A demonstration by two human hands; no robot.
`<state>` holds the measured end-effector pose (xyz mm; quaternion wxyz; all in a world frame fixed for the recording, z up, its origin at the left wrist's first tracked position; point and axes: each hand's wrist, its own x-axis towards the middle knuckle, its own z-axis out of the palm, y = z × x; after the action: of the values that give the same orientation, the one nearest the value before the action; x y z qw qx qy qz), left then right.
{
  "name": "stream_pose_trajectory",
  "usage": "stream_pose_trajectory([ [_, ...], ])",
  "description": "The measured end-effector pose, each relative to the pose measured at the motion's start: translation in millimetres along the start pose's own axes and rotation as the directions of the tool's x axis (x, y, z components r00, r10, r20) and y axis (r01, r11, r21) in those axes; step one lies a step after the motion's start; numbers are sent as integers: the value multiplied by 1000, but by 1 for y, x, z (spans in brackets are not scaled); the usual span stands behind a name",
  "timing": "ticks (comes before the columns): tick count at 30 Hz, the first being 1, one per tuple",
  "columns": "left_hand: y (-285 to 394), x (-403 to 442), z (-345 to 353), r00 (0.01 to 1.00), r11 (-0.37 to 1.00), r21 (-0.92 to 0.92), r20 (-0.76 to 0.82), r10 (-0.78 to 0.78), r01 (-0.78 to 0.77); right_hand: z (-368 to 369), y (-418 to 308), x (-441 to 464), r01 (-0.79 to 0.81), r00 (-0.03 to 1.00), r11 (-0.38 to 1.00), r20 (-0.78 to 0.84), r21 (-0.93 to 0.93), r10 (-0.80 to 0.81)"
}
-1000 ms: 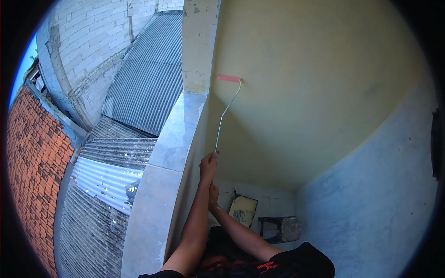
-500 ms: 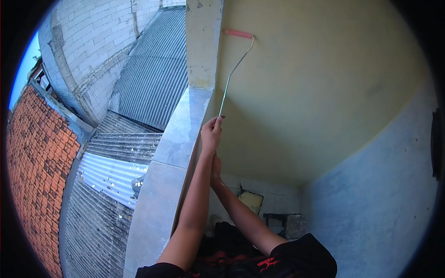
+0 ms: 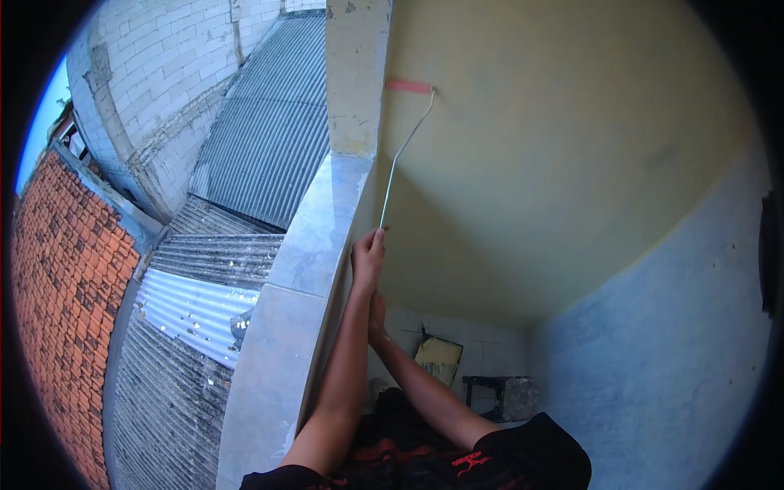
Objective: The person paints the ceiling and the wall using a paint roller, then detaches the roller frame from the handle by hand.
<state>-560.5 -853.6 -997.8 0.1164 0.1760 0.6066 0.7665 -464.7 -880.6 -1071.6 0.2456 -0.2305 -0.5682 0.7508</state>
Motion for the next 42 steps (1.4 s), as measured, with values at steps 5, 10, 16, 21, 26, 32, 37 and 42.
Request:
stream_pose_trajectory([
  [5, 25, 11, 6, 1000, 999, 23, 18, 21, -22, 8, -18, 17, 51, 999, 997, 13, -65, -50],
  [10, -76, -55, -4, 973, 950, 213, -93, -214, 229, -46, 89, -35, 93, 994, 944, -21, -315, -105],
  [16, -94, -66, -9, 965, 945, 197, -76, -251, 262, -53, 103, -45, 100, 995, 934, 23, -342, -98],
  [21, 16, 1, 14, 1000, 1000, 21, -15, -3, 4, -10, 1, 12, 106, 994, 994, 36, 36, -107],
  [26, 10, 2, 6, 999, 999, -36, 27, -23, 24, -5, 2, 9, 71, 997, 992, -8, -102, -72],
  [32, -123, -72, -21, 950, 921, 231, -92, -299, 313, -57, 130, -44, -11, 999, 972, -35, -237, 2],
  [37, -116, -75, -19, 937, 908, 233, -115, -330, 348, -52, 148, -49, -167, 984, 983, -54, 73, 171],
  [42, -27, -18, -12, 983, 958, 222, -87, -164, 179, -10, 85, 3, 198, 980, 980, -3, -27, -198],
])
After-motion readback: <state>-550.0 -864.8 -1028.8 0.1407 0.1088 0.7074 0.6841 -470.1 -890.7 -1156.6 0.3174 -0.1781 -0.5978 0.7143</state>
